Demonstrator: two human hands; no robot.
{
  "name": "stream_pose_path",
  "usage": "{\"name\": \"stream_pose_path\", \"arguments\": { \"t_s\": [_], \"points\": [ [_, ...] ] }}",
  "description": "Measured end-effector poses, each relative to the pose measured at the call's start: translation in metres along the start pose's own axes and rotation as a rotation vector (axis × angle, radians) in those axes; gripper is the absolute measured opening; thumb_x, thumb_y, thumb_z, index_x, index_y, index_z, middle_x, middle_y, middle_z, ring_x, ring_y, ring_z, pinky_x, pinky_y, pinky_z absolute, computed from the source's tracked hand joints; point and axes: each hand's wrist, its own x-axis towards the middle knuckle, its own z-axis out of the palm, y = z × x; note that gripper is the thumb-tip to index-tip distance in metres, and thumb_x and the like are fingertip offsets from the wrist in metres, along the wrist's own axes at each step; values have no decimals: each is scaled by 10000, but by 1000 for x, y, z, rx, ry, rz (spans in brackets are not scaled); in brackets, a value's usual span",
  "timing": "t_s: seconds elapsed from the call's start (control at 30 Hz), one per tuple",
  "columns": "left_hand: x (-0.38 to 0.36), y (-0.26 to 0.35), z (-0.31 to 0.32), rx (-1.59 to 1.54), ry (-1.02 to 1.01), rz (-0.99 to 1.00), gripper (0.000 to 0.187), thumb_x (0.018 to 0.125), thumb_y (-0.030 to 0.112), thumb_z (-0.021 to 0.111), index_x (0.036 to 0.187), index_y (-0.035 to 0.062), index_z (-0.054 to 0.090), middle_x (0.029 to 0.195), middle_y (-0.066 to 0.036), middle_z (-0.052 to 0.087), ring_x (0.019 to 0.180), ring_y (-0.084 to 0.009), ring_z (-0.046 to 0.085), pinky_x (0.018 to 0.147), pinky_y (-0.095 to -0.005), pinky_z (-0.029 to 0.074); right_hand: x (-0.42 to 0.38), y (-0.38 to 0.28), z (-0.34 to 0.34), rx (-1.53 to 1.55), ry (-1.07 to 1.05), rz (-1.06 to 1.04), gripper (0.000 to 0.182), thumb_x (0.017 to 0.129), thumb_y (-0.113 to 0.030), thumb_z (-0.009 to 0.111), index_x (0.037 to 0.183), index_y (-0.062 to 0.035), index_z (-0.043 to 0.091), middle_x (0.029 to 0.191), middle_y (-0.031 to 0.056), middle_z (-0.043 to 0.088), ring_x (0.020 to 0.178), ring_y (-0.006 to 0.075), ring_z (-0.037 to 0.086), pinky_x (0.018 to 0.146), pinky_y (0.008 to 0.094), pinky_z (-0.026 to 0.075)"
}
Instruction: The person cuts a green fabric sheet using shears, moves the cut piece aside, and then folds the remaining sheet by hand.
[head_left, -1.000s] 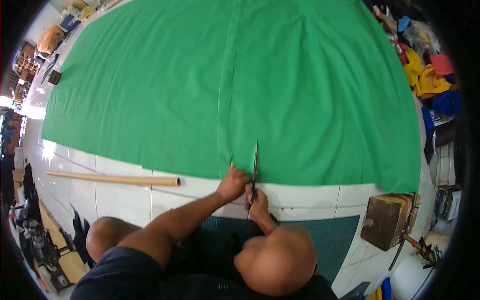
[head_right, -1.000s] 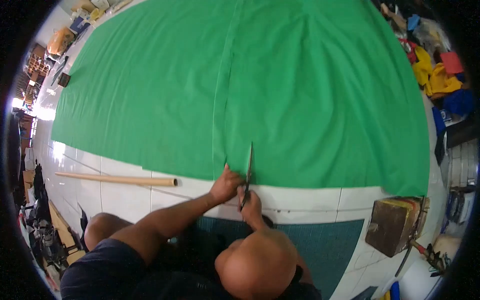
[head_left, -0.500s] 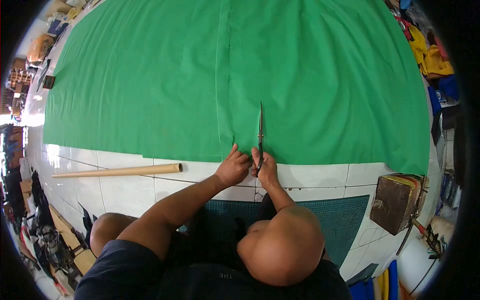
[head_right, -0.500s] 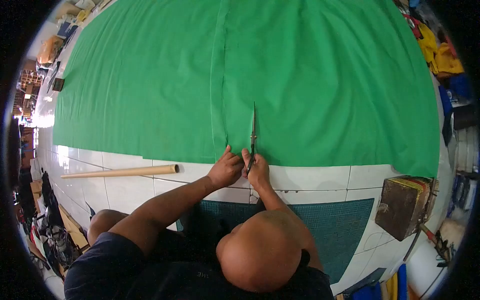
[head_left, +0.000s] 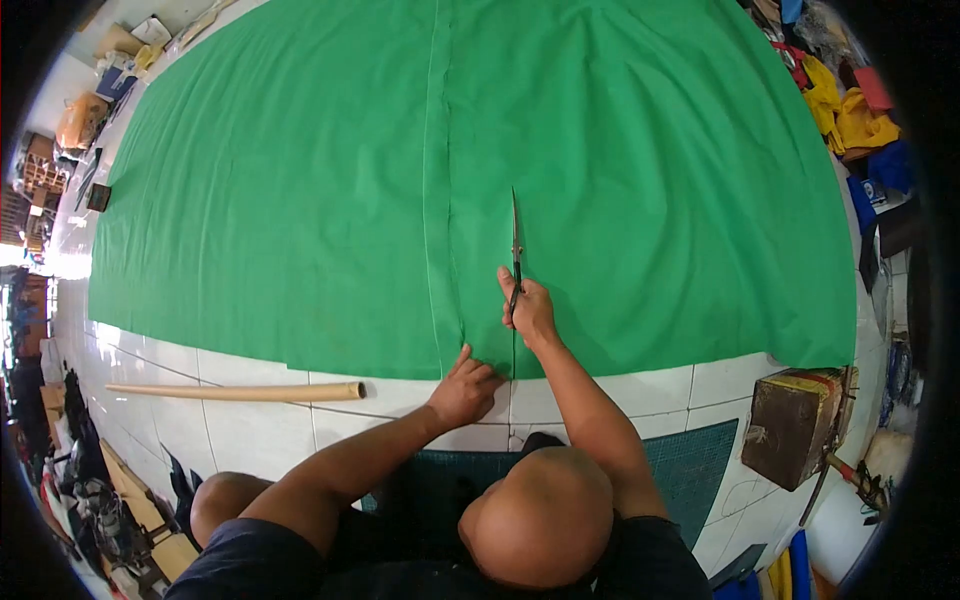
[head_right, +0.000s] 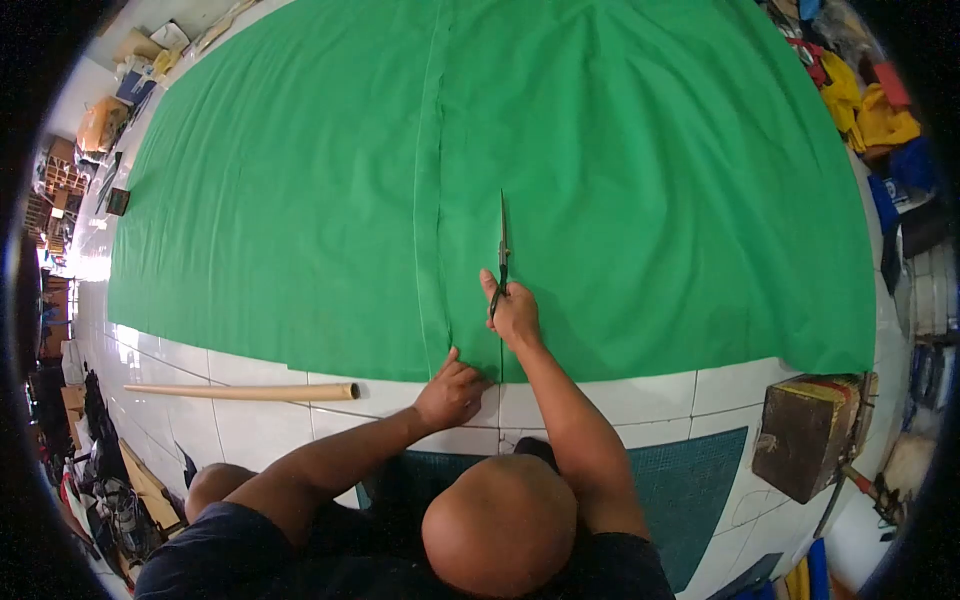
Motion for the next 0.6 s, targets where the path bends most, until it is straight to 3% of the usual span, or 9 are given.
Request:
{"name": "stream_pose_path", "arguments": {
  "t_s": [0.43, 0.53, 0.6],
  "points": [
    [6, 2, -7, -62, -26, -29, 416, 709, 128, 659, 1124, 102, 657, 1027, -61, 575, 1024, -262, 542, 1116, -575, 246, 115, -73, 3, -23, 19, -51, 585, 813, -622, 624, 648, -86, 456, 557, 18, 477, 419, 127, 469, 400, 275, 400],
    [0, 1, -6, -62, -58, -57, 422, 713, 127, 652, 1134, 104, 655, 1035, -58, 578, 1022, -261, 542, 1117, -572, 248, 146, -94, 11, -13, -6, -93, 628, 813, -628, 617, 610, -51, 472, 538, 59, 513, 428, 149, 519, 401, 286, 428],
    [2, 3, -7, -74, -50, -40, 429, 714, 113, 645, 1144, 102, 650, 1016, -67, 569, 1016, -266, 541, 1117, -575, 244, 163, -110, 10, -12, -13, -70, 592, 796, -637, 631, 660, -82, 475, 559, 11, 474, 420, 121, 470, 396, 269, 390]
  ]
}}
